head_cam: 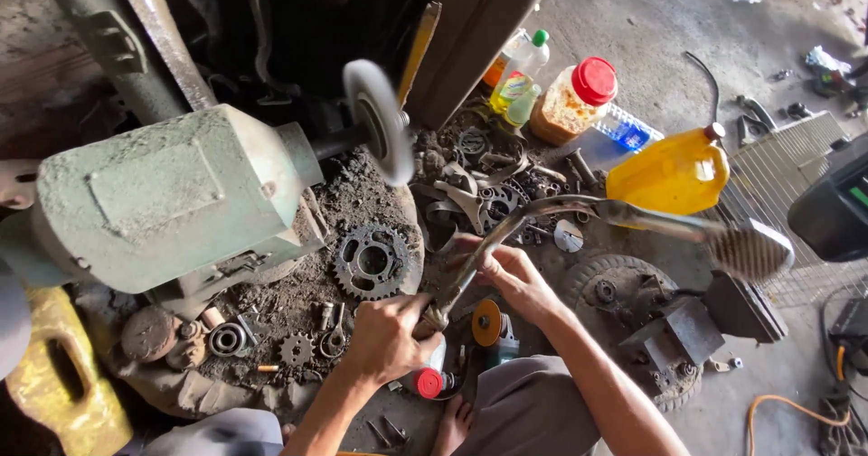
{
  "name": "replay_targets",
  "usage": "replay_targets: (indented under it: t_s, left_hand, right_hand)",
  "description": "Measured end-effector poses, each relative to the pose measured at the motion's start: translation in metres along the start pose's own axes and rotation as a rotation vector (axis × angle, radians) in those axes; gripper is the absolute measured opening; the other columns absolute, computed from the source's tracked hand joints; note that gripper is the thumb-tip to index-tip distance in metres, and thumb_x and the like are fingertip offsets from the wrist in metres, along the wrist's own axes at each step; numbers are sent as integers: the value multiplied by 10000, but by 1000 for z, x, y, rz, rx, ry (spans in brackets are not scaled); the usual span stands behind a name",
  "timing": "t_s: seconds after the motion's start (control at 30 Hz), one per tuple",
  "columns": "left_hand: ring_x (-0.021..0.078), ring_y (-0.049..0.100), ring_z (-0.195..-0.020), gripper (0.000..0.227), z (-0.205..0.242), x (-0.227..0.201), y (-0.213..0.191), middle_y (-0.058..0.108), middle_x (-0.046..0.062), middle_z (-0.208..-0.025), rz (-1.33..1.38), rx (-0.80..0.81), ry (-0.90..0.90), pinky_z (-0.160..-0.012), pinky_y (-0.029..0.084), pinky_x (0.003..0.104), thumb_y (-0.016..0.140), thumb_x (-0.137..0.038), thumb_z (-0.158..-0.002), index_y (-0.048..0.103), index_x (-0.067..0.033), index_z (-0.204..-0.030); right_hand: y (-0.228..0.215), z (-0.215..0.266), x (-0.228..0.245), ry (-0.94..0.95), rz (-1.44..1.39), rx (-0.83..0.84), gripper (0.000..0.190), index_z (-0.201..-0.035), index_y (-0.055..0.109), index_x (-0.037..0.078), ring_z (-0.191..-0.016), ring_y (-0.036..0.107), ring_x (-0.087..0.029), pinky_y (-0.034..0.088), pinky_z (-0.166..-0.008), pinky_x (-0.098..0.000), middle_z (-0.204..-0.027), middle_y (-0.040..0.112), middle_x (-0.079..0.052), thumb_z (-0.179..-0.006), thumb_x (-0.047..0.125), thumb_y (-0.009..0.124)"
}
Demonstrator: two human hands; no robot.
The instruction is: The person uses a bench grinder to polish a curved metal handle. They hold the handle with both hands, rotating it to grind different surfaces against the spinning wheel. The person periodically pauses to inspect the handle before resuming the polishing process.
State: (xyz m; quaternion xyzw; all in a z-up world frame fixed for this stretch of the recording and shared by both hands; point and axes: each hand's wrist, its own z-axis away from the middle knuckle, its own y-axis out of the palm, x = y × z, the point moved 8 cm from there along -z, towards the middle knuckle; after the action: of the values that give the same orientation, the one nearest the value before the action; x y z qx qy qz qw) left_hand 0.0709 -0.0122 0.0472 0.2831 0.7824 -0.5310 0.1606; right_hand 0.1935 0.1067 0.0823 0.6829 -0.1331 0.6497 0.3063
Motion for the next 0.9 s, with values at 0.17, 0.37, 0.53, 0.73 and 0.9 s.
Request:
replay_targets:
  t_s: [0.17, 0.37, 0.53, 0.73, 0.9]
  left_hand:
    - [28, 482, -343, 237, 8, 24, -39, 659, -65, -537, -75, -24, -156, -318, 436, 240, 715, -369, -887, 744, -175, -1020]
    - [76, 488, -367, 371, 27, 55, -60, 602, -53, -503, -359, 119, -241, -339, 449, 293, 710, -486, -894, 699, -133, -1009]
    - [316, 770, -625, 454, 33, 59, -109, 731, 177, -632, -235, 167, -407, -624, 602, 433, 687, -441, -880, 731, -32, -1072]
    - [237, 695, -495, 480, 36, 86, -109, 708, 159, -570, -127, 172, -459, -609, 577, 366, 622, -468, -968, 752, -12, -1041]
    - [215, 631, -438, 439, 21, 106, -100, 676, 126, -538, -126, 149, -441, -574, 543, 351, 624, -461, -979, 750, -41, -960]
  right_hand:
    - [-51, 7, 29, -61, 21, -503, 1015, -1600, 188, 115, -1171, 642, -383, 569, -955, -571, -1474, 474, -270, -784, 451, 690]
    - [-43, -61, 59, -148, -21, -431, 508, -1432, 463, 78, -1034, 719, -321, 608, -973, -467, -1283, 663, -247, -990, 296, 588]
    - [-50, -105, 4, -184, -7, -489, 270, -1200, 526, 19, -1019, 735, -376, 613, -932, -528, -1166, 688, -286, -1071, 249, 584]
    - [-42, -117, 1, -166, 32, -576, 304, -1204, 514, 15, -1038, 719, -436, 636, -918, -532, -1170, 665, -332, -1074, 277, 599]
    - [-54, -130, 0, -207, 56, -576, 313, -1203, 508, 25, -1117, 692, -476, 627, -974, -558, -1205, 644, -343, -1084, 301, 593]
